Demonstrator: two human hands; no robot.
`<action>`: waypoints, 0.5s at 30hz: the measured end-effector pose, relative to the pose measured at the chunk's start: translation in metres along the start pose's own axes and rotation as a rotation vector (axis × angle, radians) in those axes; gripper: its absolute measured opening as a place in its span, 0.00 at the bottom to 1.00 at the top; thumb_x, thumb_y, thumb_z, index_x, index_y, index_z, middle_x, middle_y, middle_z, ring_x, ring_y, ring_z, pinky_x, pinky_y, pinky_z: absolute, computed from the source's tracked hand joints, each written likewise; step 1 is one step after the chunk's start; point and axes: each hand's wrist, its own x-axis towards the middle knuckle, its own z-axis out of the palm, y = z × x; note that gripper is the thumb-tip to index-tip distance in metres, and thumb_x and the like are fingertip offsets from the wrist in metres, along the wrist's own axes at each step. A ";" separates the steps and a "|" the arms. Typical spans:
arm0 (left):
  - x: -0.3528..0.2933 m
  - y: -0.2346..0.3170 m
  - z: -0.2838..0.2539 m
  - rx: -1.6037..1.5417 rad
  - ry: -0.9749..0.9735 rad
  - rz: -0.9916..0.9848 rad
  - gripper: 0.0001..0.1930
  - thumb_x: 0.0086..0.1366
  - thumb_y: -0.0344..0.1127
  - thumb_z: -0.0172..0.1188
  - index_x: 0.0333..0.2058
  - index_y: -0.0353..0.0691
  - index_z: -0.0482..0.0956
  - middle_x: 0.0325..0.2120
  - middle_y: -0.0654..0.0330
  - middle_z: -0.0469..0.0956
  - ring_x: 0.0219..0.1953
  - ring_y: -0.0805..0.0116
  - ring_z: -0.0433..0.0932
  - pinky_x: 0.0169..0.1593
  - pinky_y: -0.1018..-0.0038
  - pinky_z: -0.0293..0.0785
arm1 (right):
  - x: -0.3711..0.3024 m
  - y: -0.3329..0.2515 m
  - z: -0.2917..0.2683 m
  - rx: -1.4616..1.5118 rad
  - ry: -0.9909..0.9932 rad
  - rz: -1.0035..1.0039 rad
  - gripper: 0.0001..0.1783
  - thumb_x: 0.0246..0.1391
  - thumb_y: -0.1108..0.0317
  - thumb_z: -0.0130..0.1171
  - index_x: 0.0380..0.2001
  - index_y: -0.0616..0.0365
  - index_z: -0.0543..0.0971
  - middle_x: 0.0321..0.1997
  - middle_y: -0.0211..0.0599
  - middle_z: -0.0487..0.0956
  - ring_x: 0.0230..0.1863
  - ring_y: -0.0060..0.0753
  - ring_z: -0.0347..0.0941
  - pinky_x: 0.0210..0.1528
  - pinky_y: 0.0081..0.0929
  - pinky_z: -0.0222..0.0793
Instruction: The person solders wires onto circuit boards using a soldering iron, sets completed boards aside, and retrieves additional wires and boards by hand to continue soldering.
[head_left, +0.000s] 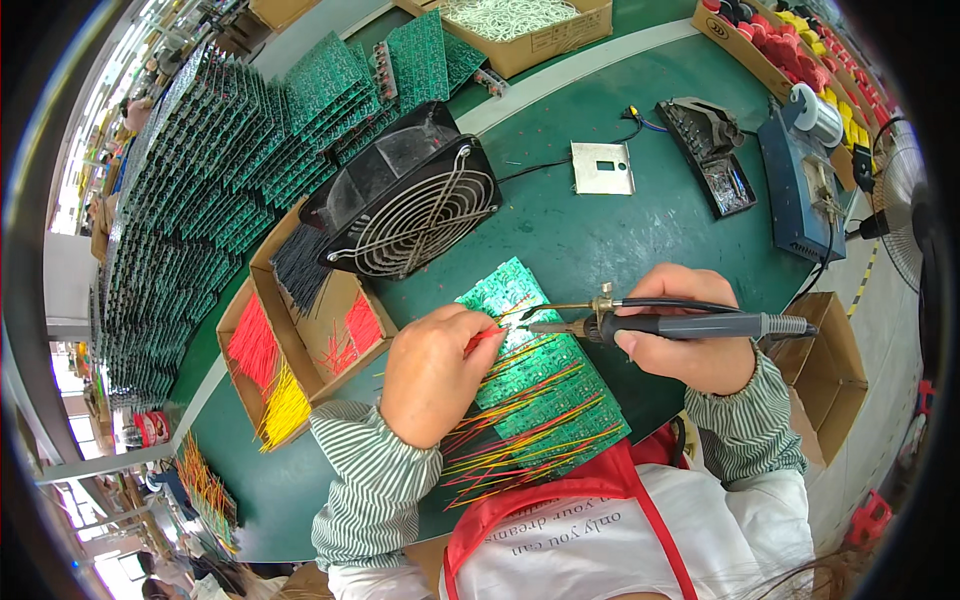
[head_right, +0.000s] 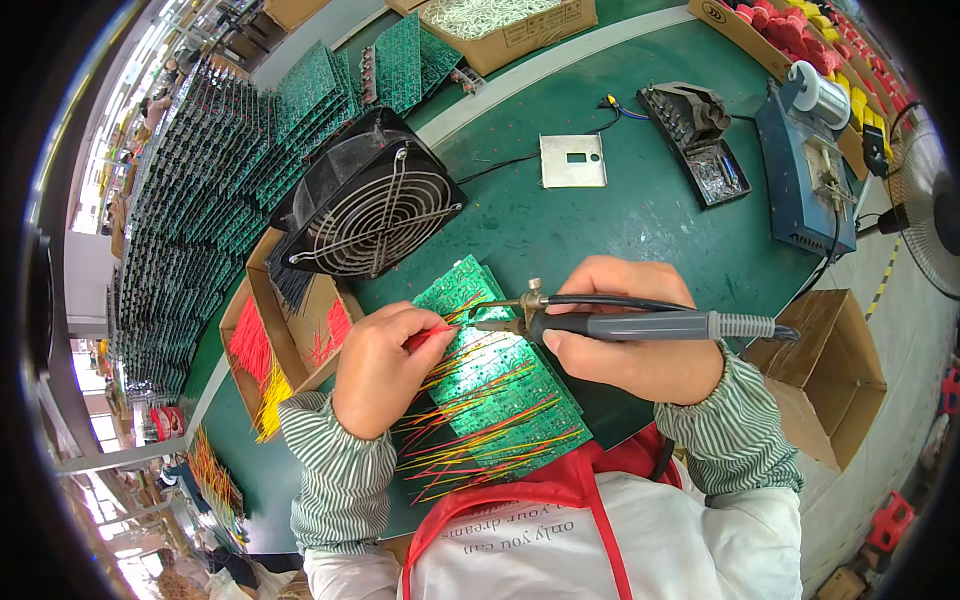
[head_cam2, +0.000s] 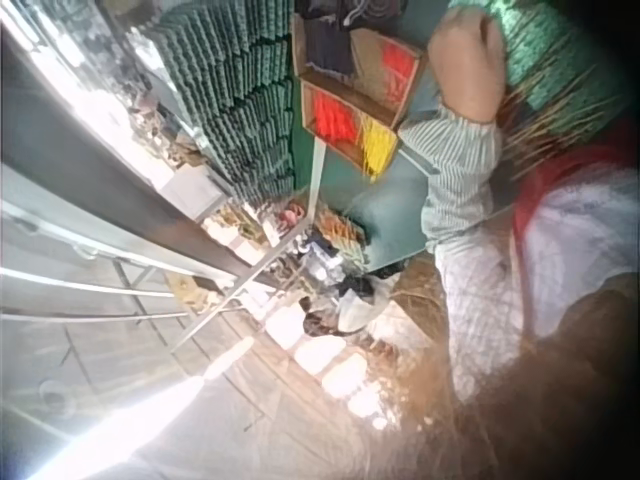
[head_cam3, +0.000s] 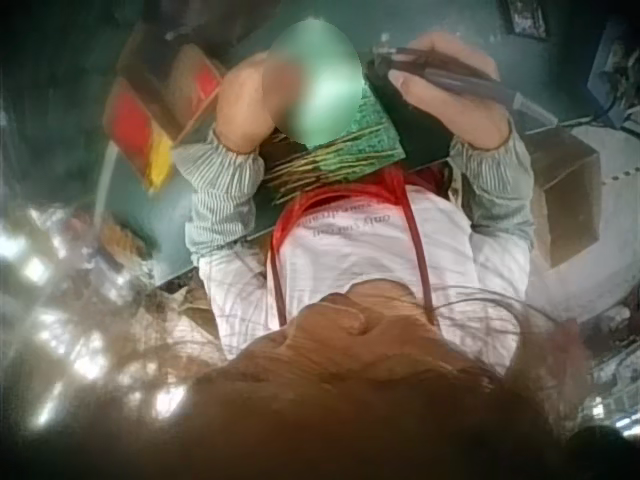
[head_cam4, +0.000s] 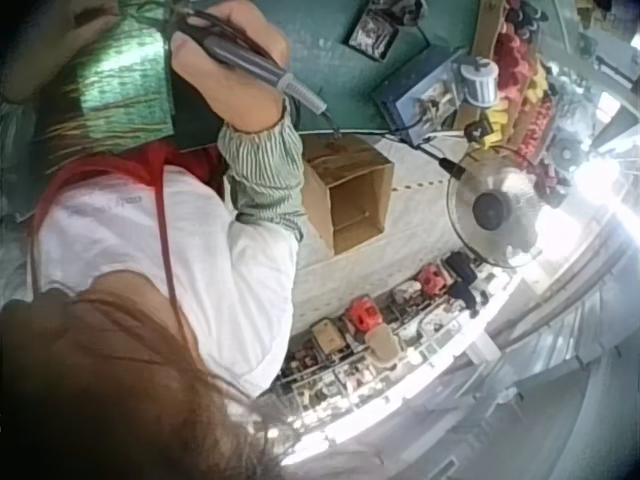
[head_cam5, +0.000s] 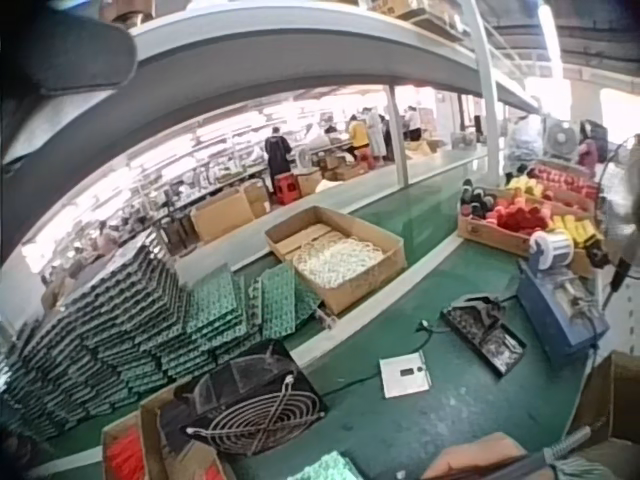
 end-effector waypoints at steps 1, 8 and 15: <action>0.001 0.000 0.000 -0.005 -0.013 -0.025 0.06 0.54 0.30 0.65 0.27 0.33 0.79 0.21 0.56 0.74 0.21 0.63 0.73 0.26 0.71 0.67 | 0.000 0.001 0.000 -0.007 -0.009 -0.025 0.09 0.42 0.70 0.66 0.26 0.61 0.77 0.20 0.28 0.77 0.22 0.14 0.71 0.24 0.17 0.66; 0.004 -0.002 0.002 -0.037 -0.028 -0.030 0.06 0.54 0.30 0.64 0.26 0.33 0.79 0.20 0.56 0.73 0.20 0.64 0.72 0.25 0.71 0.67 | 0.003 0.006 0.001 -0.052 -0.024 -0.032 0.10 0.42 0.70 0.66 0.27 0.62 0.77 0.20 0.29 0.77 0.22 0.15 0.70 0.24 0.17 0.66; 0.006 -0.002 0.000 -0.026 -0.063 -0.051 0.06 0.53 0.30 0.64 0.27 0.33 0.79 0.21 0.55 0.74 0.20 0.64 0.72 0.25 0.71 0.67 | 0.002 0.005 0.000 0.000 0.007 -0.051 0.09 0.42 0.70 0.66 0.27 0.61 0.77 0.21 0.29 0.77 0.22 0.15 0.71 0.24 0.17 0.66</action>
